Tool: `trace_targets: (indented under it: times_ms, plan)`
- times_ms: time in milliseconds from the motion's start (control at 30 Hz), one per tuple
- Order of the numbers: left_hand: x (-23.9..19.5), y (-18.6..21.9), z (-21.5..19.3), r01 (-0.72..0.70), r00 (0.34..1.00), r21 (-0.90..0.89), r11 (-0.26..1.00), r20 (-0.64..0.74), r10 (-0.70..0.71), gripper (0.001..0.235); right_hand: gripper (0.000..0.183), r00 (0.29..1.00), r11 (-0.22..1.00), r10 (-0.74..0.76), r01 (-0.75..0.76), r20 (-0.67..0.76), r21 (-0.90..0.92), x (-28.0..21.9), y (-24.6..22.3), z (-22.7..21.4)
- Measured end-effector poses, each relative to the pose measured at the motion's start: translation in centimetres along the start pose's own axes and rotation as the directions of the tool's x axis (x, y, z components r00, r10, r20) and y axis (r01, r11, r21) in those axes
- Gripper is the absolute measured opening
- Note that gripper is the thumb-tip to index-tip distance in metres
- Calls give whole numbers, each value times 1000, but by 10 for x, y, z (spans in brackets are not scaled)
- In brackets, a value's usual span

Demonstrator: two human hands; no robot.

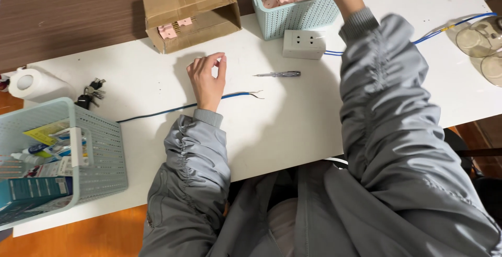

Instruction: Assembling an electrical plug by wiring it and securing the housing with a screwdriver

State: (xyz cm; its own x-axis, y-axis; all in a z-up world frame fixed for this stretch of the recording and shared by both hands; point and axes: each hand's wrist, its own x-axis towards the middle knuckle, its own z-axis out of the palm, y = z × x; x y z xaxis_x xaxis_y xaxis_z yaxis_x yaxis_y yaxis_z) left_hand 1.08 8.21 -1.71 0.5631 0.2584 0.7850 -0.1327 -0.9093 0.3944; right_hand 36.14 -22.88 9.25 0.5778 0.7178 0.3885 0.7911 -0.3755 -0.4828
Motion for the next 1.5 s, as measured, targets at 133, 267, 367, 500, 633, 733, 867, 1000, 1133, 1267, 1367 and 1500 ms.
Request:
trace_targets:
  times_ms: [133,267,367,500,633,733,867,1000,1133,1267,1367,1500]
  plan:
    - [1,34,0,161,986,-330,930,101,-135,29,28,966,943,-240,255,-93,216,-41,-79,8]
    - [-10,77,-1,356,919,-735,578,387,-74,66,59,982,866,-188,165,1,472,-115,-194,29]
    - [-50,66,43,406,891,-721,562,448,-70,42,81,997,806,-26,-19,68,591,-158,-195,83]
    - [-26,94,17,493,848,-720,488,522,-86,45,86,994,844,-30,-34,109,536,-162,-193,74]
    - [-24,77,18,546,829,-720,429,540,-148,49,60,994,987,-13,-5,111,162,-158,-171,50]
    - [-29,68,11,539,826,-707,458,550,-124,48,49,979,994,59,-39,195,-103,-161,-160,51]
    - [-34,39,14,508,810,-605,613,577,-102,38,31,982,958,101,-52,162,-281,-165,-138,71]
    - [-27,55,5,488,829,-626,608,549,-100,36,34,976,972,212,-215,41,92,-166,-134,69]
    - [-18,90,-12,511,790,-557,655,604,-103,37,20,967,756,180,-20,-179,654,-166,-137,62]
    - [-26,93,-8,508,720,-404,761,684,-118,48,28,930,663,125,180,-345,727,-167,-154,52]
    - [-37,85,0,445,750,-442,779,659,-55,48,35,942,630,67,216,-328,746,-170,-166,52]
    - [-36,82,0,-58,811,-366,929,525,257,50,43,954,635,104,155,-282,757,-178,-189,53]
